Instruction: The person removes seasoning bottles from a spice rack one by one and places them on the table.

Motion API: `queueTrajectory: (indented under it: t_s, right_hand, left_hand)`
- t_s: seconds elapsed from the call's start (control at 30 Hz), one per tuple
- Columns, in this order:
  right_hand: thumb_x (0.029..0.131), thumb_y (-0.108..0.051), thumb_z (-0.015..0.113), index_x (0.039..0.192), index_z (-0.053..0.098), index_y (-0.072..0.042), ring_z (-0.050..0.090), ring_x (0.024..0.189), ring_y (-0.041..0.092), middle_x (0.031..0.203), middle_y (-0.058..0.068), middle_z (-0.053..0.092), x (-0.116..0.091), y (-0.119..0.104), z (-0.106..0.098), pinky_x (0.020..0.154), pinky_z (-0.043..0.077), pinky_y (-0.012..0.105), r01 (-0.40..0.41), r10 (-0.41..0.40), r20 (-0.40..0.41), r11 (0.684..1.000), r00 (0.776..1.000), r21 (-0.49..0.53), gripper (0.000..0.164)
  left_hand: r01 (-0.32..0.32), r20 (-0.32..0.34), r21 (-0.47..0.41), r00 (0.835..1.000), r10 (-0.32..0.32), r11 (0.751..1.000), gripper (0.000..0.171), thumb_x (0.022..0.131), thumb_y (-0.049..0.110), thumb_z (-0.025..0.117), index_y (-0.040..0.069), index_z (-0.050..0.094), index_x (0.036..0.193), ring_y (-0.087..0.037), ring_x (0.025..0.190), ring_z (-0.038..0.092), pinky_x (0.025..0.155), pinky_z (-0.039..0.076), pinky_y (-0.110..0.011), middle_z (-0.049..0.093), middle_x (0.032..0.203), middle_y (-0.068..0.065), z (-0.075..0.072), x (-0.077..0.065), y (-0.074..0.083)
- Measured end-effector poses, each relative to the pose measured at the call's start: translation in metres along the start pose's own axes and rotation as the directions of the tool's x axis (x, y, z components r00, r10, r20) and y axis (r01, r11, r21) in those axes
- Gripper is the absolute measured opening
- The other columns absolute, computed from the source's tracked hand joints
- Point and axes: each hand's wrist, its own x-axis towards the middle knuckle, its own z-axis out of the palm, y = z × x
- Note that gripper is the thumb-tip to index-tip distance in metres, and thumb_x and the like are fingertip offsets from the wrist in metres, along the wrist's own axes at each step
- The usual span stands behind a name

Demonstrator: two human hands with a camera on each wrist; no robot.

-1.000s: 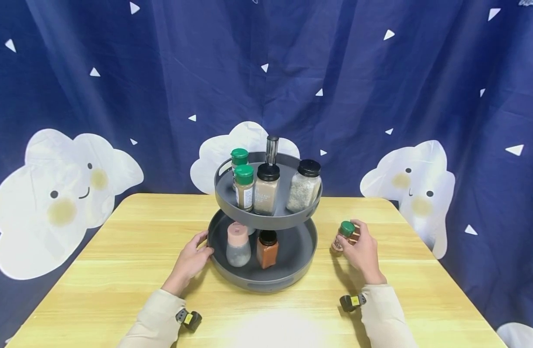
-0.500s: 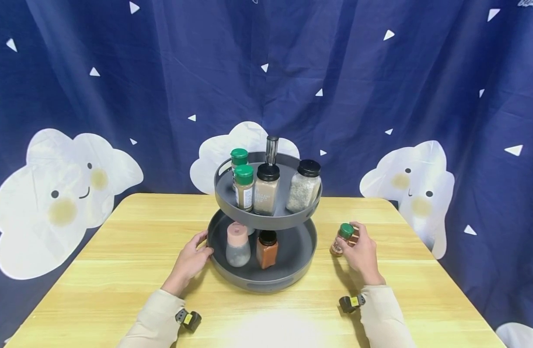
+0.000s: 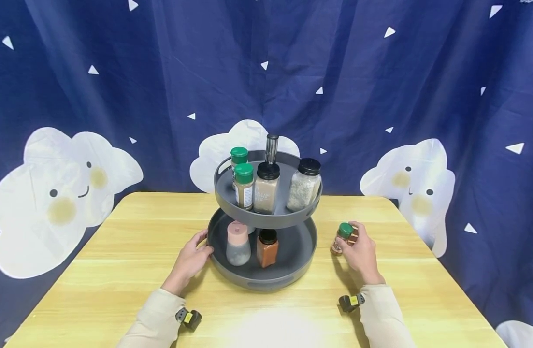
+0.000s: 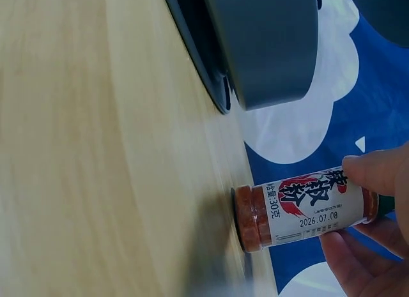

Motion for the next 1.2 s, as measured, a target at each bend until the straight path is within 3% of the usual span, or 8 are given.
queueTrajectory:
  t_s: [0.8,1.2]
  right_hand:
    - [0.079,-0.005,0.073,0.129,0.043,0.001,0.066,0.093,0.041,0.11,0.032,0.062,-0.001,-0.002,0.0,0.078,0.059,0.047,0.003,-0.003,0.02,1.0,1.0,-0.008,0.059]
    - [0.082,-0.006,0.071,0.132,0.04,0.003,0.059,0.104,0.043,0.118,0.033,0.057,0.0,-0.012,-0.008,0.087,0.054,0.052,-0.022,0.022,0.045,1.0,0.999,-0.003,0.06]
  left_hand:
    - [-0.01,-0.009,0.012,1.0,0.01,1.0,0.058,0.092,0.006,0.048,0.0,0.027,0.145,-0.036,0.131,0.039,0.101,0.046,-0.047,0.025,0.153,-0.024,0.001,0.001,0.0]
    - [-0.01,-0.009,0.011,1.0,0.01,1.0,0.058,0.092,0.006,0.048,0.0,0.027,0.145,-0.036,0.13,0.039,0.101,0.046,-0.046,0.025,0.153,-0.025,0.001,0.002,-0.001]
